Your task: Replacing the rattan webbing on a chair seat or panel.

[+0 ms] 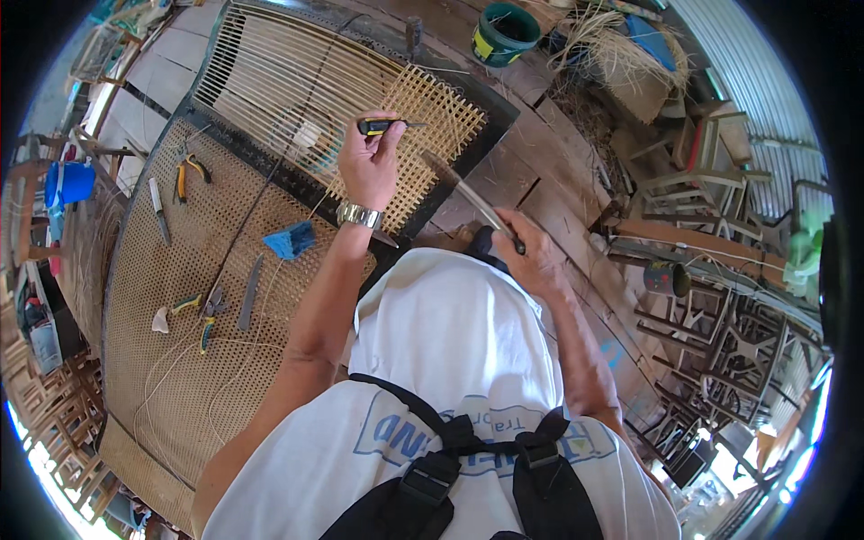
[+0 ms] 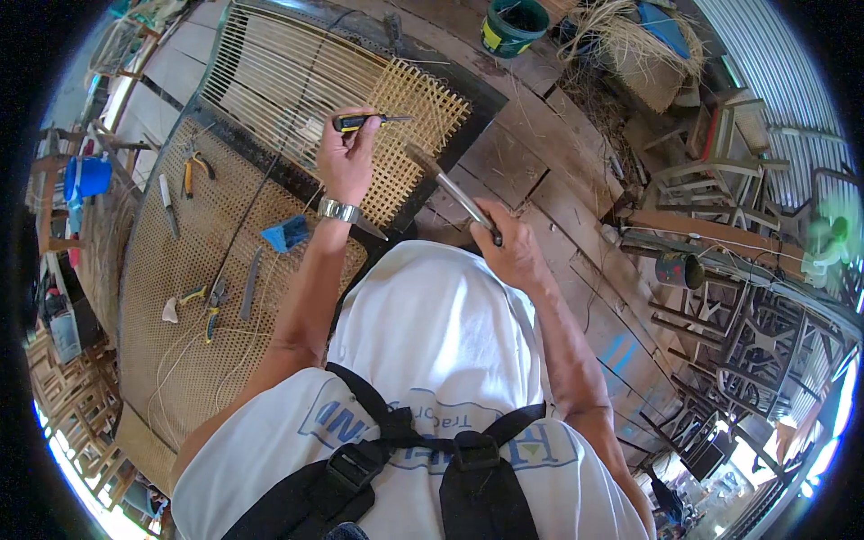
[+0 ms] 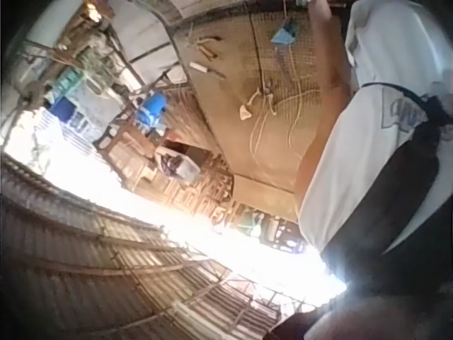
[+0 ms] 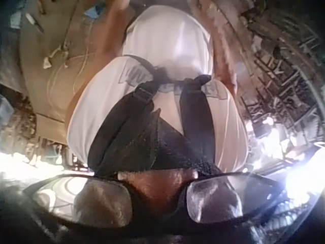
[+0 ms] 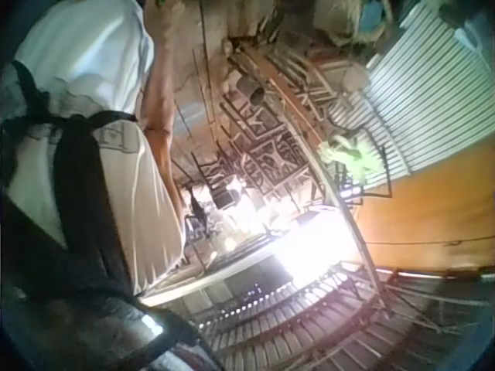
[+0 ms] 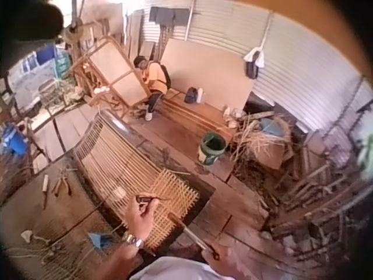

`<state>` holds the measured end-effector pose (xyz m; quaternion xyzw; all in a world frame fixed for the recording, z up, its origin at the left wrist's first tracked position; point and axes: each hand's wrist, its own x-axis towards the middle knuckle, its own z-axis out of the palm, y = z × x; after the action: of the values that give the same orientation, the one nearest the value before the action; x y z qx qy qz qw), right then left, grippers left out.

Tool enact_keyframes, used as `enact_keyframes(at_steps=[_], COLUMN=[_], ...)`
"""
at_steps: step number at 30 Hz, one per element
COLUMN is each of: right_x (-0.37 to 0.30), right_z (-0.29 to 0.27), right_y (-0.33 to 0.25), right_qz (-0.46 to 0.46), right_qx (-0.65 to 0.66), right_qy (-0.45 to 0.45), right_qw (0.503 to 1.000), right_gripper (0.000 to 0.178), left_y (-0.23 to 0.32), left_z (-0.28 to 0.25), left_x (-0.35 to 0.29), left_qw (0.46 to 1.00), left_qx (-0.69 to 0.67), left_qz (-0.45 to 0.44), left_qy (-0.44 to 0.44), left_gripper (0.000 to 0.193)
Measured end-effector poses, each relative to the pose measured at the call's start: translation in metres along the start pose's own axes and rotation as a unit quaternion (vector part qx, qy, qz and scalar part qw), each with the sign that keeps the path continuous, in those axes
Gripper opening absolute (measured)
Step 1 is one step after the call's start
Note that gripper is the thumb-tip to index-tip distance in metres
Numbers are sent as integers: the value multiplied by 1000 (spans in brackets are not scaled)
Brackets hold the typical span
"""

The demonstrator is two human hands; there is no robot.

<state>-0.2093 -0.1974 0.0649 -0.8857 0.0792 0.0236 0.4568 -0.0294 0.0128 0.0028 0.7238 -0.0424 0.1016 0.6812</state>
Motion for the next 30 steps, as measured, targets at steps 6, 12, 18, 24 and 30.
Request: enact_keyframes(at_steps=[6, 12, 18, 24, 30], right_x=[1, 4, 1, 15, 28], right_z=[2, -8, 3, 27, 42], right_y=[2, 15, 35, 28, 17], right_qz=[92, 74, 110, 32, 13], right_qx=[12, 28, 31, 34, 52], right_qy=[-80, -23, -87, -90, -106], right_qw=[992, 997, 990, 995, 993], right_gripper=[40, 34, 32, 38, 37], left_y=[3, -13, -26, -12, -13], left_z=[4, -36, -32, -18, -24], left_x=[-4, -1, 6, 11, 21], left_qw=[999, 997, 994, 994, 995], left_qx=[42, 24, -8, 56, 33], left_qz=[16, -5, -32, 10, -15], left_qy=[-11, 72, 102, 93, 97], left_gripper=[21, 22, 21, 21, 23])
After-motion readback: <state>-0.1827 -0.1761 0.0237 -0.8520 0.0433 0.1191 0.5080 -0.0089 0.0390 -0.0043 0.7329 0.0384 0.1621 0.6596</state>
